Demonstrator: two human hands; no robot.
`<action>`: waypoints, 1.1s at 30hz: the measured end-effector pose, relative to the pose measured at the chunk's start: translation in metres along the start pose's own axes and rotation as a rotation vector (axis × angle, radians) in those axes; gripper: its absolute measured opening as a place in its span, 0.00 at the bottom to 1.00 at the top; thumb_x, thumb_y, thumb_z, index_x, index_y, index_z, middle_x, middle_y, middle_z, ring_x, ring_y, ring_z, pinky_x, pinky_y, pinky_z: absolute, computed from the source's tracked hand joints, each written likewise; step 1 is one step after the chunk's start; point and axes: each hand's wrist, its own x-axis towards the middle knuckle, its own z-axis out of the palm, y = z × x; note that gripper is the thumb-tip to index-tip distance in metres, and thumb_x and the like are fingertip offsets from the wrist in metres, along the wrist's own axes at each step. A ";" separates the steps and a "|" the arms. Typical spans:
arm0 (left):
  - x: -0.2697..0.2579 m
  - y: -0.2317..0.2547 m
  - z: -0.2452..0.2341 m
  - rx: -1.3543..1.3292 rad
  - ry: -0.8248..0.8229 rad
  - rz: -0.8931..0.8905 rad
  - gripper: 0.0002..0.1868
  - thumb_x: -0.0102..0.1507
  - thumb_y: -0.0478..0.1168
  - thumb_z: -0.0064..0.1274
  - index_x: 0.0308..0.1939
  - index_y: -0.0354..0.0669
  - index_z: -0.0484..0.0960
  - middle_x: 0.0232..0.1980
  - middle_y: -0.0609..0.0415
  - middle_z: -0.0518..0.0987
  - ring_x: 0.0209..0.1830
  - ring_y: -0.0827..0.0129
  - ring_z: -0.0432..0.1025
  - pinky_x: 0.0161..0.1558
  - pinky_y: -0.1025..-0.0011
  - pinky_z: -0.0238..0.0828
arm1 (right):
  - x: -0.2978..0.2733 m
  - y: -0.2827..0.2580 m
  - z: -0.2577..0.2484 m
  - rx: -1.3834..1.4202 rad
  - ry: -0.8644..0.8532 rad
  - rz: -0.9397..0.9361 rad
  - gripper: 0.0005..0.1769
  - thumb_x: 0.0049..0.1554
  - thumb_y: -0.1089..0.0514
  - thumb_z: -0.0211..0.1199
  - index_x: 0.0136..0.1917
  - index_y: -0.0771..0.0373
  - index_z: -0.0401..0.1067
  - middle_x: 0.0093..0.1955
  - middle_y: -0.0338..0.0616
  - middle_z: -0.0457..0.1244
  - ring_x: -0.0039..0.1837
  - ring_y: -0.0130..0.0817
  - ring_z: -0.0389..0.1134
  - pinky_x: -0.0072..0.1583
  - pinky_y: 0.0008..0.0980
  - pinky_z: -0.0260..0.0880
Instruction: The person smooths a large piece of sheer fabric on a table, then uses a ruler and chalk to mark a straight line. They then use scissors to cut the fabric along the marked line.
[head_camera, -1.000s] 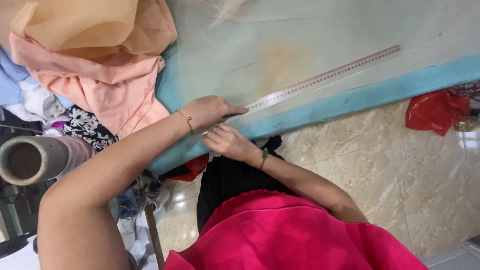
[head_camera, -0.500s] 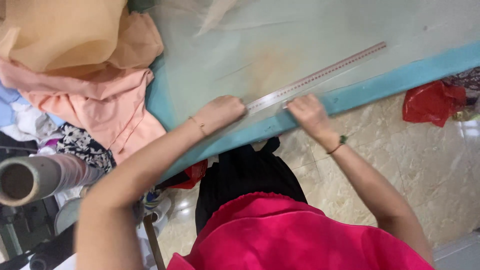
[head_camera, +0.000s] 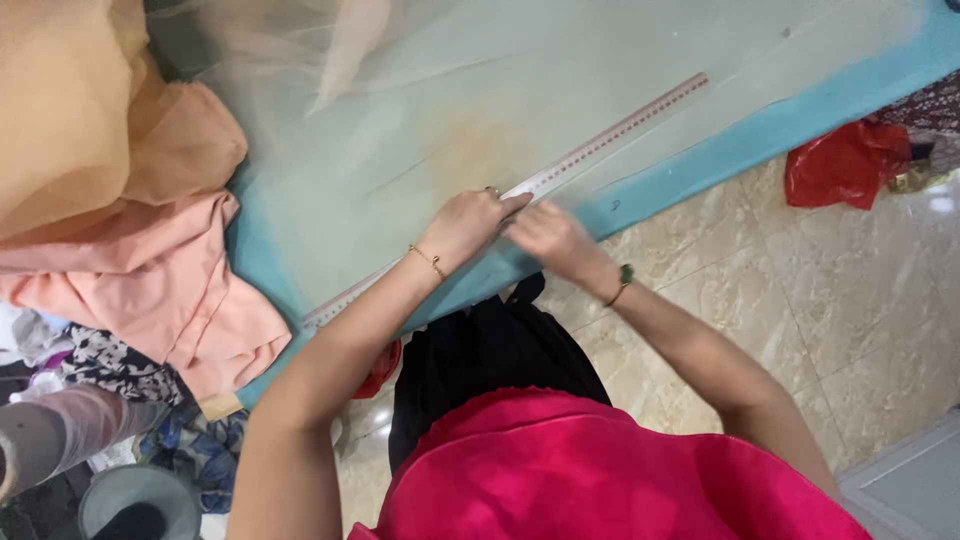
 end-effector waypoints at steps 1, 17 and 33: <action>0.000 -0.002 0.001 0.005 0.000 0.000 0.26 0.63 0.36 0.48 0.66 0.57 0.76 0.37 0.44 0.80 0.37 0.51 0.79 0.39 0.57 0.77 | -0.011 0.018 -0.006 -0.042 -0.045 0.042 0.11 0.53 0.63 0.61 0.51 0.65 0.75 0.48 0.46 0.67 0.54 0.41 0.70 0.60 0.41 0.69; 0.035 0.051 -0.015 0.103 0.213 -0.189 0.14 0.58 0.41 0.59 0.47 0.44 0.79 0.44 0.48 0.79 0.43 0.54 0.77 0.41 0.58 0.74 | -0.164 0.119 -0.064 -0.170 0.090 0.562 0.08 0.66 0.56 0.66 0.46 0.62 0.75 0.40 0.44 0.66 0.42 0.36 0.64 0.51 0.41 0.61; 0.051 0.104 -0.031 0.165 0.285 -0.510 0.09 0.58 0.45 0.64 0.36 0.48 0.81 0.38 0.55 0.82 0.46 0.59 0.75 0.51 0.56 0.63 | -0.253 0.045 -0.135 0.098 0.422 1.196 0.05 0.59 0.61 0.69 0.47 0.63 0.77 0.43 0.43 0.68 0.45 0.38 0.68 0.50 0.37 0.65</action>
